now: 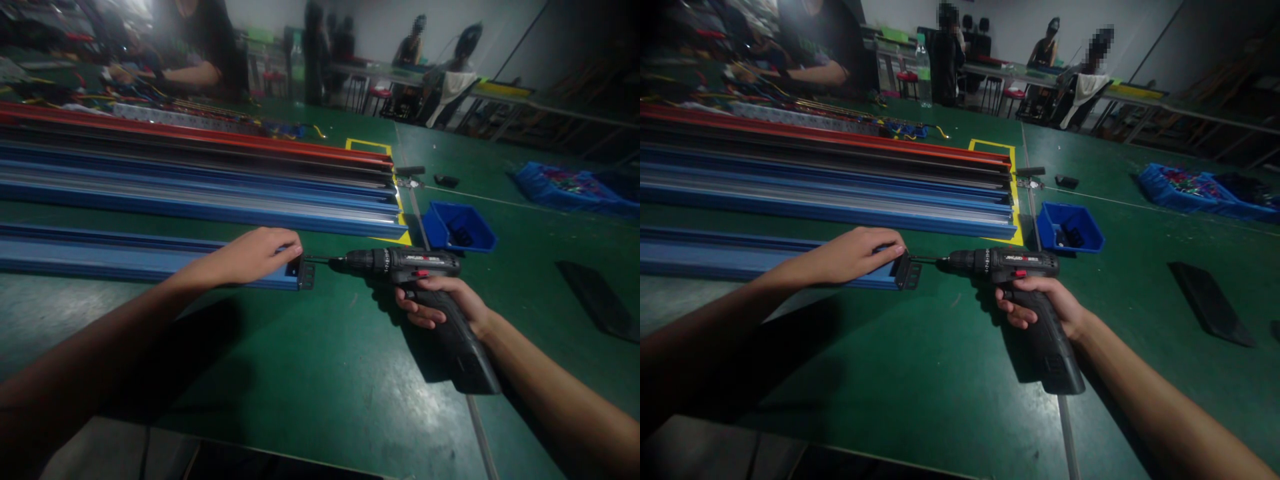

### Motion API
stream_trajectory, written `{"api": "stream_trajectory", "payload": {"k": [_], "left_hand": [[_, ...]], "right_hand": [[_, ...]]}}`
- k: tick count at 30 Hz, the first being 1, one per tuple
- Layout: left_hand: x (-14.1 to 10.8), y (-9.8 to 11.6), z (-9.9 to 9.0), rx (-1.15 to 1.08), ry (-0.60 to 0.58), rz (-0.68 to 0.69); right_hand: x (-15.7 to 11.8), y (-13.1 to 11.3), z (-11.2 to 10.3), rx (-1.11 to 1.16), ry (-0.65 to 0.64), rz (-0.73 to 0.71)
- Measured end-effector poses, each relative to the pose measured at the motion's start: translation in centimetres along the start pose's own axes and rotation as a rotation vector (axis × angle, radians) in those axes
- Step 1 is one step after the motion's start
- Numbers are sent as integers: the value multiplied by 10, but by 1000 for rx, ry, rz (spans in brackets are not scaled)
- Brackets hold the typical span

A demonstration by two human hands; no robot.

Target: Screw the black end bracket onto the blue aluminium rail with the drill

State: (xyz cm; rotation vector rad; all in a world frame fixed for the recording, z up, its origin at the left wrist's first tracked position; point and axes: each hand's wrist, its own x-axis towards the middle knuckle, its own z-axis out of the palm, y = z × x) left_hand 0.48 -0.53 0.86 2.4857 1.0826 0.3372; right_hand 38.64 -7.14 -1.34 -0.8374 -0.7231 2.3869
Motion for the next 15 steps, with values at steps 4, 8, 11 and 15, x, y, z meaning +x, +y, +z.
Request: {"api": "stream_trajectory", "payload": {"k": [4,8,11,15], "left_hand": [[0,0,0,5,4,2],[0,0,0,10,3,-2],[0,-1,1,16,2,-6],[0,-2,1,11,4,4]], "right_hand": [[0,0,0,9,-12,1],[1,1,0,2,-21,-9],[1,1,-1,-7,-26,-12],[1,0,-2,-25,-17,-15]]}}
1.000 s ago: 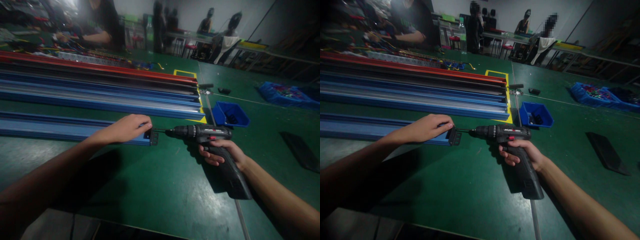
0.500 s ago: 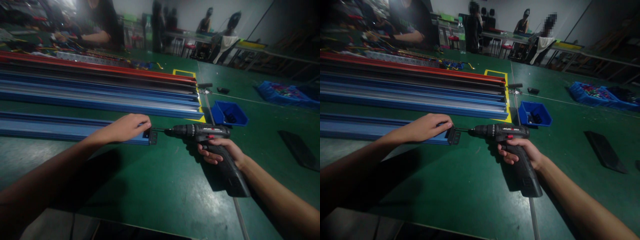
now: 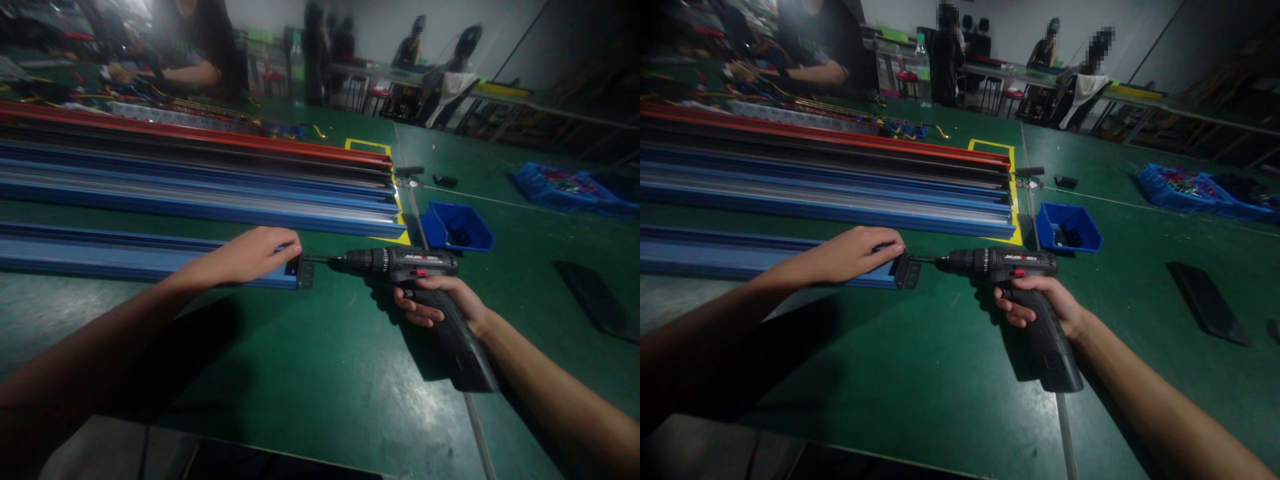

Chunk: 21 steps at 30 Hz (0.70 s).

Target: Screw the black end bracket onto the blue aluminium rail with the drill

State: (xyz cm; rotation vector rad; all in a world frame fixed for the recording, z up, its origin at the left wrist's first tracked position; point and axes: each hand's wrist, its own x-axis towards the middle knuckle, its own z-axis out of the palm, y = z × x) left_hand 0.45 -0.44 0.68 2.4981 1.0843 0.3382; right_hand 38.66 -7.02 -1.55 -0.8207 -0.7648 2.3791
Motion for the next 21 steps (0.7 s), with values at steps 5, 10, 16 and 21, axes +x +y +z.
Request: {"api": "stream_trajectory", "payload": {"k": [5,10,16,21], "left_hand": [[0,0,0,2,-7,-5],[0,0,-1,5,-7,-3],[0,0,-1,8,-6,-6],[0,0,0,0,-8,-4]], "right_hand": [[0,0,0,3,3,-3],[0,0,0,5,-4,2],[-1,0,0,8,2,9],[0,0,0,3,14,7]]}}
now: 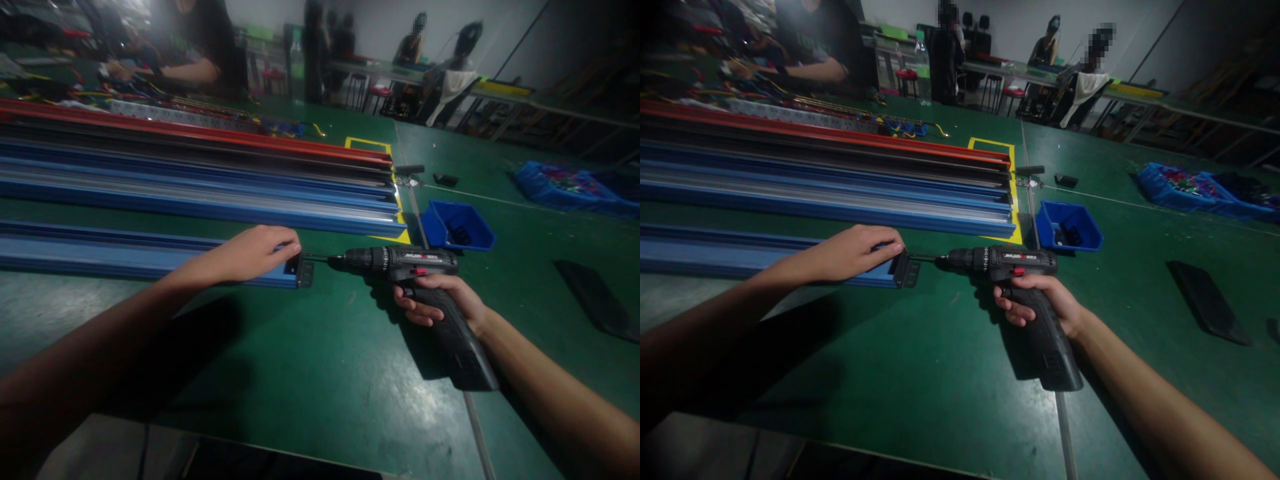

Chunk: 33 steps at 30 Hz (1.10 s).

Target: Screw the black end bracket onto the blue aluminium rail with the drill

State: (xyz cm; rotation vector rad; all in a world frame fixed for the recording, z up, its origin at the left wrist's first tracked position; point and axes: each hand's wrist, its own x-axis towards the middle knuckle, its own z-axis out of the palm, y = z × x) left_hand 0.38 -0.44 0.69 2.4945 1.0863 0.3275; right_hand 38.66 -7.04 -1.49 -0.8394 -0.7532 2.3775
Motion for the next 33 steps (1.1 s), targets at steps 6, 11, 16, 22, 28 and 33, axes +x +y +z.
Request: {"api": "stream_trajectory", "payload": {"k": [6,11,16,22,28,33], "left_hand": [[0,0,0,12,7,0],[0,-1,0,20,4,1],[0,-1,0,21,4,-5],[0,0,0,16,4,-7],[-1,-1,0,16,0,-3],[-1,-2,0,13,-3,-3]], "right_hand": [[0,0,0,-7,14,1],[0,0,-1,-8,15,0],[0,0,1,-2,23,10],[1,1,2,9,26,2],[2,-1,3,11,-5,-1],[2,-1,5,32,-38,1]]}}
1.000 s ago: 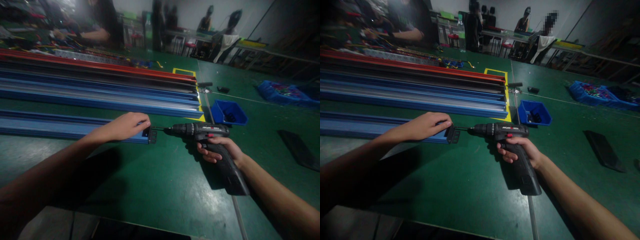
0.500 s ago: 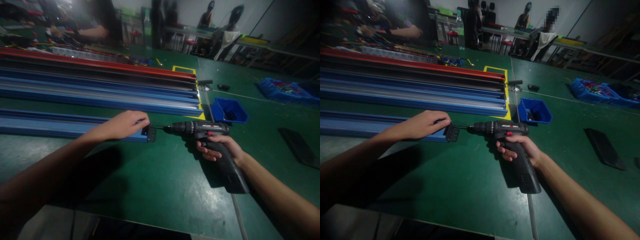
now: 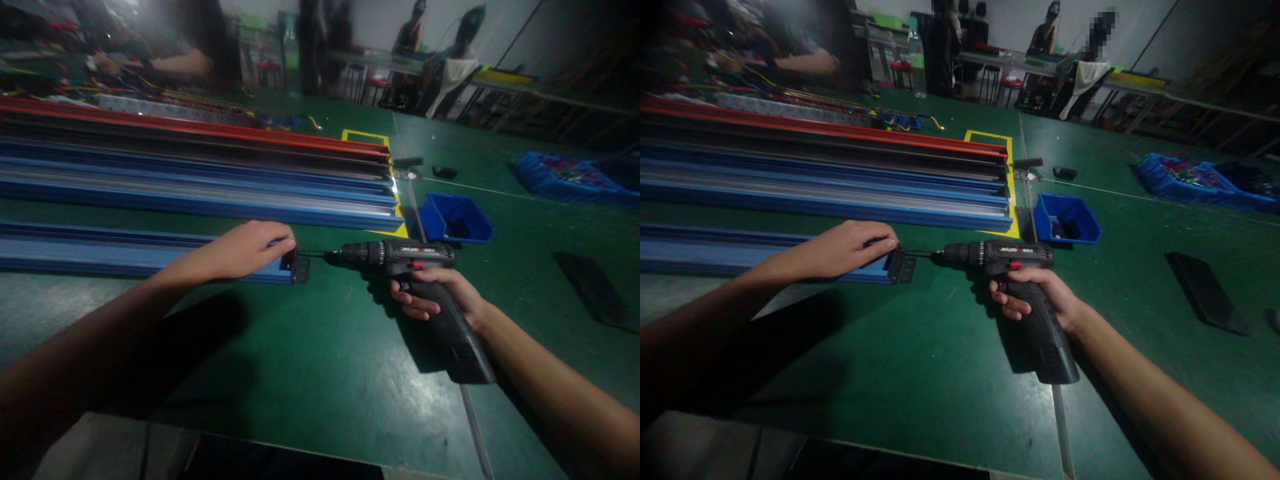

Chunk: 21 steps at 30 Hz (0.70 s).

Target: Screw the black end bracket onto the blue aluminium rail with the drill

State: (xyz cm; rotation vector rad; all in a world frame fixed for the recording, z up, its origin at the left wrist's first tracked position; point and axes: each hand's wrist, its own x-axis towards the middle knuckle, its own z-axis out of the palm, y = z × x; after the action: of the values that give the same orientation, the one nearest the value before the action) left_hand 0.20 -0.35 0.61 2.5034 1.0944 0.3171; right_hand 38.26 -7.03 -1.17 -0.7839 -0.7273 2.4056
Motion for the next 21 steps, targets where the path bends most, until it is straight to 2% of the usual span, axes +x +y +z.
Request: {"api": "stream_trajectory", "payload": {"k": [21], "left_hand": [[0,0,0,5,0,-1]], "right_hand": [[1,1,0,-18,12,-19]]}}
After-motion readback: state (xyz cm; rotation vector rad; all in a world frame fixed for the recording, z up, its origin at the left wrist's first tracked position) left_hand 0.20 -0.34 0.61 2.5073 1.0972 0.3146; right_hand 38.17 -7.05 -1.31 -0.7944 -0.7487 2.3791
